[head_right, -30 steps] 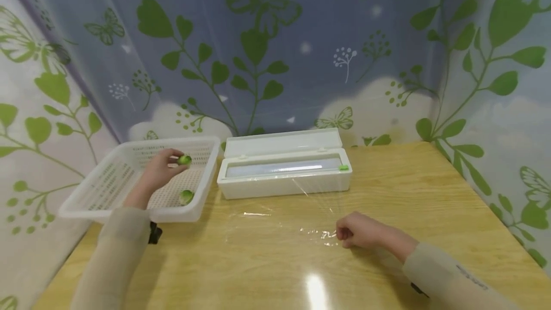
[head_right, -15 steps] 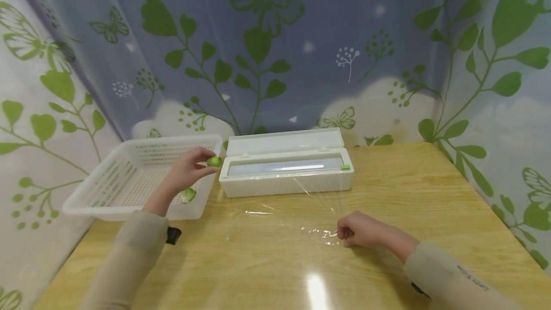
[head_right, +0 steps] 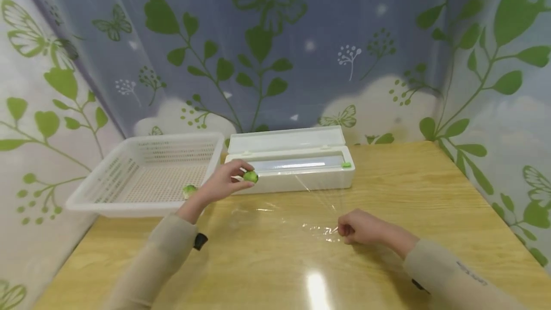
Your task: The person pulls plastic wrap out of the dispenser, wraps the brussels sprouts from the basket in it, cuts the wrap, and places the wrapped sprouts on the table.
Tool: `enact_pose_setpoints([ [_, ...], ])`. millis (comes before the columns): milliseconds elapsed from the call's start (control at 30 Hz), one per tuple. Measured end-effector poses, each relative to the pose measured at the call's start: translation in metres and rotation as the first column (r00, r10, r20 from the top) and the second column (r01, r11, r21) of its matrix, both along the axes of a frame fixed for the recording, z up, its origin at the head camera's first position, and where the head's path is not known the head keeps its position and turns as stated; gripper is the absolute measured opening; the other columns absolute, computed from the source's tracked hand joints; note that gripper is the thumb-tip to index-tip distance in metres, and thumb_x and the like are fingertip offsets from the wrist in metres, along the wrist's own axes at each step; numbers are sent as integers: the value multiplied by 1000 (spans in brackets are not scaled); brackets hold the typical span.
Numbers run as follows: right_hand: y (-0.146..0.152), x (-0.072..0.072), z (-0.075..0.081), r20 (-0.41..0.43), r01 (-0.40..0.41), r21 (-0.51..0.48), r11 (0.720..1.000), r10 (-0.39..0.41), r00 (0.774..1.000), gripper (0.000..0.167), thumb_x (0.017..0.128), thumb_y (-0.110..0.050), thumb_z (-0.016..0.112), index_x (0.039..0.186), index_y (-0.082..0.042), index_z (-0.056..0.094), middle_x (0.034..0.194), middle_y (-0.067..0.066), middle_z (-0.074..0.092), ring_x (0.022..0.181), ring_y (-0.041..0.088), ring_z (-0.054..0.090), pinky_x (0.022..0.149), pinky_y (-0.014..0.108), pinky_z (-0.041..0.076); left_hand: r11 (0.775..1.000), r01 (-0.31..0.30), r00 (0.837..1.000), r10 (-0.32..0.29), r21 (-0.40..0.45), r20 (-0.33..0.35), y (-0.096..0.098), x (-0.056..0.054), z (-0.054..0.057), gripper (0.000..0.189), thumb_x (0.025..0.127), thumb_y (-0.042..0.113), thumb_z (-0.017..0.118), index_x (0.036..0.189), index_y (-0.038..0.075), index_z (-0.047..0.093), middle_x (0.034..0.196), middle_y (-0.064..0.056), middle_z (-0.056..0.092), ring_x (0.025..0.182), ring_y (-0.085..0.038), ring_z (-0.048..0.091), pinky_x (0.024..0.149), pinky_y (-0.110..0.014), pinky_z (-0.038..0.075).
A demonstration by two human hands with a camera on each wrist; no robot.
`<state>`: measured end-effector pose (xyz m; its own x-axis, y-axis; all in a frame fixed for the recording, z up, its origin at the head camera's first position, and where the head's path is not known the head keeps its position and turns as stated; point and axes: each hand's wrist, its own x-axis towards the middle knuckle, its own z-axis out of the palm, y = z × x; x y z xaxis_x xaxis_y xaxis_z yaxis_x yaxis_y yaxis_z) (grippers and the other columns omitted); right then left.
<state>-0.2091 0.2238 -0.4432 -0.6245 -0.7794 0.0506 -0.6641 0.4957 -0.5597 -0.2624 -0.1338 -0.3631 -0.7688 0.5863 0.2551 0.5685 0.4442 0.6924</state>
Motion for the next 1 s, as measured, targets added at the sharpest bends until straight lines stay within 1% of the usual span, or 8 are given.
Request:
enact_pose_setpoints([
  [167, 3, -1, 2, -3, -2, 15, 1000, 2, 1000, 22, 71, 2, 68, 72, -12, 51, 67, -13, 46, 61, -1, 42, 53, 19, 40, 995, 75, 996, -71, -68, 54, 23, 2, -11, 29, 81, 12, 64, 107, 1, 54, 102, -7, 54, 89, -20, 56, 68, -22, 48],
  [300, 4, -1, 3, -5, 2, 20, 1000, -2, 1000, 22, 70, 2, 68, 71, -12, 51, 66, -13, 46, 61, -1, 42, 53, 19, 40, 982, 140, 988, -130, -128, 80, 40, 2, -22, 28, 82, 13, 64, 106, 1, 55, 100, -6, 55, 89, -18, 56, 70, -21, 47],
  [500, 4, -1, 2, -2, 10, 20, 1000, -10, 1000, 24, 67, 4, 68, 70, -12, 51, 65, -14, 44, 61, -2, 41, 52, 19, 39, 940, 218, 976, -203, -264, 82, 60, 4, -33, 29, 81, 14, 64, 106, 1, 56, 96, -3, 58, 85, -13, 57, 74, -23, 46],
  [567, 4, -1, 2, -7, 7, 17, 1000, -6, 1000, 24, 67, 4, 68, 70, -12, 50, 65, -14, 44, 60, -2, 41, 52, 19, 39, 924, 250, 968, -231, -291, 97, 65, 5, -35, 28, 82, 13, 64, 106, 0, 56, 96, -3, 58, 85, -12, 57, 76, -22, 46],
  [667, 2, -1, 2, -16, -1, 12, 1000, 2, 1000, 24, 67, 4, 68, 70, -12, 50, 65, -14, 43, 60, -1, 41, 52, 18, 38, 899, 286, 957, -254, -331, 137, 70, 7, -37, 26, 83, 13, 63, 105, 1, 57, 96, -2, 59, 84, -11, 57, 75, -18, 44],
  [833, -1, -1, 2, -16, -1, 9, 1000, 1, 1000, 24, 68, 4, 68, 70, -12, 50, 65, -14, 44, 60, -1, 41, 52, 18, 39, 863, 314, 947, -258, -396, 190, 76, 11, -42, 19, 84, 13, 61, 101, 7, 60, 97, 2, 59, 85, -9, 56, 74, -15, 42],
  [933, -2, -1, 2, -10, 8, 13, 1000, -8, 1000, 24, 67, 4, 68, 70, -12, 50, 65, -14, 44, 60, -2, 42, 52, 19, 39, 844, 325, 945, -274, -426, 179, 78, 12, -44, 19, 83, 13, 62, 101, 6, 61, 98, 2, 59, 86, -8, 56, 74, -15, 43],
  [1000, -2, -1, 2, -4, 13, 19, 1000, -13, 1000, 24, 67, 4, 68, 70, -12, 50, 64, -15, 44, 60, -2, 41, 52, 19, 39, 837, 326, 945, -279, -439, 168, 79, 12, -46, 19, 83, 12, 62, 100, 6, 61, 97, 1, 60, 85, -7, 56, 74, -15, 42],
])
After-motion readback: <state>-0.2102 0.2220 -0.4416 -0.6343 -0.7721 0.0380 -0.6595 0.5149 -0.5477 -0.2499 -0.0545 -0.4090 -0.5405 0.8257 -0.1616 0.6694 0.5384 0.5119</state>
